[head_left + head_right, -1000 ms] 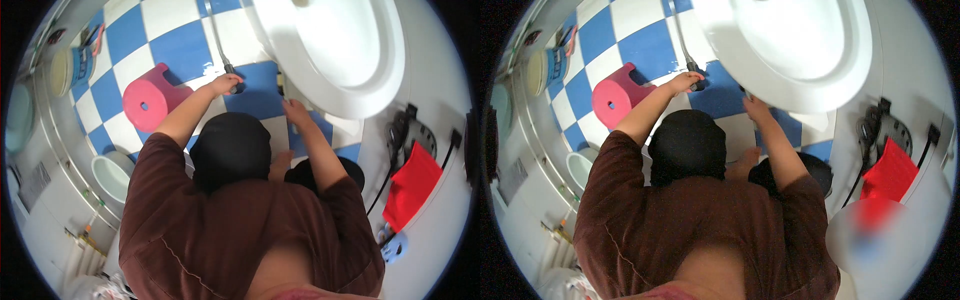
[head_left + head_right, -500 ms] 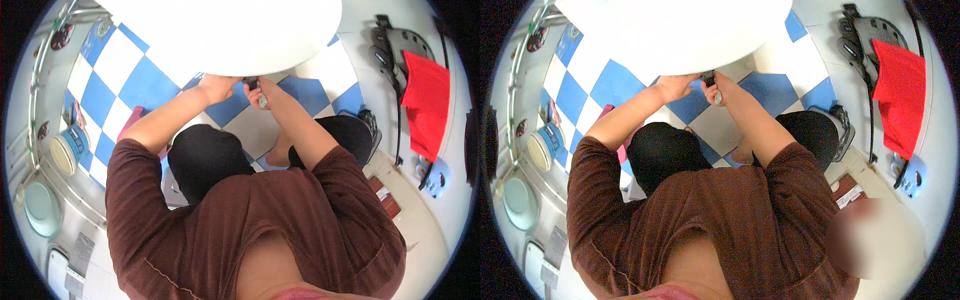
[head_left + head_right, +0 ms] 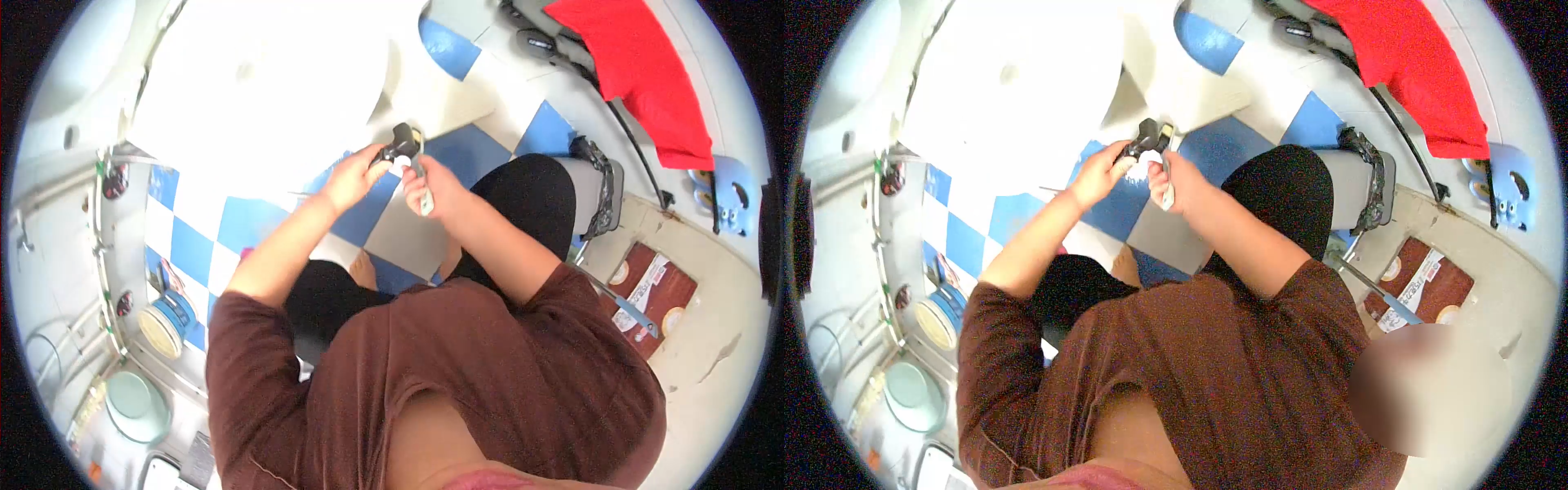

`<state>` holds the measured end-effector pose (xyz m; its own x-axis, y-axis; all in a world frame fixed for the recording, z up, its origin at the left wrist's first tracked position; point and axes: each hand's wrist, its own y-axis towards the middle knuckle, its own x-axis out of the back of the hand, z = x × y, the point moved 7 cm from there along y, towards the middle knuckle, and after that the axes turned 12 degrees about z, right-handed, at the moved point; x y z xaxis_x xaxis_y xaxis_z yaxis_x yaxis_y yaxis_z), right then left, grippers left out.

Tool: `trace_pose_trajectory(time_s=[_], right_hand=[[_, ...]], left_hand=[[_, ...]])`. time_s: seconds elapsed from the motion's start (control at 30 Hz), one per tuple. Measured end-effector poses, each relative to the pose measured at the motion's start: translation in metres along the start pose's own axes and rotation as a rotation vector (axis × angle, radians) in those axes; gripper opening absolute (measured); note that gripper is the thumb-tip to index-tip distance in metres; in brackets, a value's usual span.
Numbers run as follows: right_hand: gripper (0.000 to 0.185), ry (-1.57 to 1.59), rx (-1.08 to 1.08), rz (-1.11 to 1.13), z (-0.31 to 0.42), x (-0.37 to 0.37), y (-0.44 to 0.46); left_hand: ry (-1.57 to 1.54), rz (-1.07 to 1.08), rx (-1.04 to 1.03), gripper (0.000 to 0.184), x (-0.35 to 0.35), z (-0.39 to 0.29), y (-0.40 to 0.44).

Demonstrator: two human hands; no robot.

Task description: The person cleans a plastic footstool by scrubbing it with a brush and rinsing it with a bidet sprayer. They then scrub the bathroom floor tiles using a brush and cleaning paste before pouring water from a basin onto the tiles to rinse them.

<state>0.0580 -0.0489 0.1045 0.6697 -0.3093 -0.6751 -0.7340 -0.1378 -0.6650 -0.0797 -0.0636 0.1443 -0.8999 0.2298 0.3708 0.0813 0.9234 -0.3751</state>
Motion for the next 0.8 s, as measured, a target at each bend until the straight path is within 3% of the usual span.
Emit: trace_pose_trajectory(time_s=[0.17,0.3,0.4,0.8], right_hand=[[0.035,-0.039,0.114,-0.006,0.001,-0.004,-0.002],[0.034,-0.100,0.142,-0.049,0.001,-0.007,-0.005],[0.033,-0.110,0.136,-0.077,0.003,-0.010,-0.008],[0.029,-0.154,0.348,-0.059,0.027,-0.023,-0.038]], left_hand=[[-0.182,-0.178,0.093,0.038,0.012,-0.012,0.030],[-0.174,-0.331,0.219,0.041,0.020,-0.028,0.039],[-0.004,-0.465,0.255,0.043,0.027,-0.059,0.039],[-0.087,-0.497,0.146,0.041,0.012,-0.063,0.070]])
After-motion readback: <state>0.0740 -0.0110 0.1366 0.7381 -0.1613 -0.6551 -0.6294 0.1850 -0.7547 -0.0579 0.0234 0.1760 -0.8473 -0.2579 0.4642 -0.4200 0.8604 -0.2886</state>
